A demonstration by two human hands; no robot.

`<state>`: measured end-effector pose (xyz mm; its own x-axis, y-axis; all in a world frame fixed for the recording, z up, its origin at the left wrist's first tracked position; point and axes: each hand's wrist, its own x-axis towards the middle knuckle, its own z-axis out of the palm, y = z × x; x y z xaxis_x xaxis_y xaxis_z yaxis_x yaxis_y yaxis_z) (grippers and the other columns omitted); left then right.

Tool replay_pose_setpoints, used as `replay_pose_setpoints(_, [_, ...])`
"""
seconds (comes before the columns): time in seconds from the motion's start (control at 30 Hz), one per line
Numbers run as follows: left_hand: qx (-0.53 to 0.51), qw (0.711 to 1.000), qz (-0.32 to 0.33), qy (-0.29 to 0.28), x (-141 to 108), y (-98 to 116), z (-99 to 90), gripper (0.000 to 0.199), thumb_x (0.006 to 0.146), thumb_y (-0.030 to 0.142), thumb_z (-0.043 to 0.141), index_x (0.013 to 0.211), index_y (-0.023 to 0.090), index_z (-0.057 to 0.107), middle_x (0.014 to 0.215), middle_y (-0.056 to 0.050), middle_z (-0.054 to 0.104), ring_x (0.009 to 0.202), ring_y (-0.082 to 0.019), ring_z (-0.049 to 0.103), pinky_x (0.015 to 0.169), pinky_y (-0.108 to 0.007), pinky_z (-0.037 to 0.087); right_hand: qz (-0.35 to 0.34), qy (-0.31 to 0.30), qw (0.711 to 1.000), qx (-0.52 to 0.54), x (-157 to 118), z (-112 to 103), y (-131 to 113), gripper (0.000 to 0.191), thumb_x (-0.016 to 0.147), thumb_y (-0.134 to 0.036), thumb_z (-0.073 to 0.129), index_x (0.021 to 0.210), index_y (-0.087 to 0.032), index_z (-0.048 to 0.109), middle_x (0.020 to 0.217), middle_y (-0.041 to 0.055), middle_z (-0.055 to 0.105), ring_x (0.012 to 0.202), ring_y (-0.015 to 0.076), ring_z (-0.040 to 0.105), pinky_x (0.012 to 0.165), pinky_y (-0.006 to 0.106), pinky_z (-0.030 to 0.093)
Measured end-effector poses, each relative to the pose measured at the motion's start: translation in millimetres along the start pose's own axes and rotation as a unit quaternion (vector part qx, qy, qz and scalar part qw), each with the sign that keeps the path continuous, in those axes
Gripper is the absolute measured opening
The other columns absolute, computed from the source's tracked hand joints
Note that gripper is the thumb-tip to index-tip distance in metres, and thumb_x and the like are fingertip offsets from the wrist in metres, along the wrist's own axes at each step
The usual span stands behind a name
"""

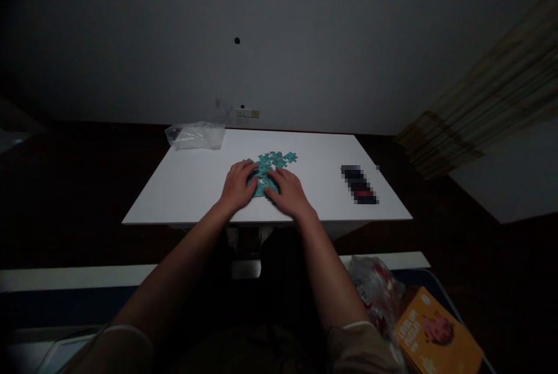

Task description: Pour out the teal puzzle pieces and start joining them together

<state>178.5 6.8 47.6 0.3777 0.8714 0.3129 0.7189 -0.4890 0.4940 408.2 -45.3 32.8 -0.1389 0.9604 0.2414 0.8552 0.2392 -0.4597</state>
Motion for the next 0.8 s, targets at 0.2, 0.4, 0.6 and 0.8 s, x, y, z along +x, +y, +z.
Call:
replay_pose_setpoints(0.2, [0.046, 0.99, 0.008, -0.134, 31.2, -4.1, 8.7, 0.058, 0.121, 0.054, 0.061, 0.175, 0.039, 0.073, 0.197, -0.006, 0.056, 0.186, -0.043, 0.044, 0.154, -0.071, 0.029, 0.0, -0.026, 0.997, -0.07, -11.7, 12.7, -9.6, 0.066, 0.114, -0.058, 0.083, 0.173, -0.029, 0.075, 0.195, 0.0161, 0.057, 0.181, 0.0462, 0.049, 0.15, 0.069, 0.039])
replay_pose_setpoints(0.4, [0.042, 0.997, 0.012, -0.067, 24.3, -27.1, -7.4, 0.047, 0.115, 0.042, 0.07, 0.157, 0.027, 0.084, 0.171, -0.017, 0.077, 0.16, -0.039, 0.069, 0.142, -0.059, 0.052, 0.047, 0.061, 0.997, -0.033, -2.8, 11.5, 6.4, 0.059, 0.113, -0.051, 0.079, 0.161, -0.017, 0.077, 0.159, 0.0233, 0.082, 0.148, 0.0439, 0.071, 0.131, 0.061, 0.058])
replay_pose_setpoints(0.6, [0.031, 0.997, 0.014, -0.076, -0.5, -44.5, -37.6, 0.021, 0.113, 0.035, 0.072, 0.124, 0.028, 0.089, 0.153, -0.013, 0.083, 0.146, -0.035, 0.077, 0.129, -0.049, 0.063, 0.081, 0.074, 0.992, -0.069, 10.2, 7.1, 10.5, 0.062, 0.114, -0.05, 0.075, 0.168, -0.02, 0.074, 0.156, 0.0252, 0.081, 0.139, 0.0466, 0.071, 0.124, 0.064, 0.059])
replay_pose_setpoints(0.8, [0.068, 0.995, -0.066, -0.024, -25.7, -49.8, -45.6, 0.029, 0.122, 0.039, 0.06, 0.115, 0.029, 0.086, 0.136, -0.012, 0.088, 0.133, -0.034, 0.08, 0.112, -0.046, 0.067, 0.062, 0.035, 0.991, -0.11, 30.9, 25.3, -5.0, 0.061, 0.12, -0.044, 0.063, 0.174, -0.016, 0.069, 0.184, 0.0306, 0.063, 0.162, 0.0538, 0.061, 0.134, 0.072, 0.051])
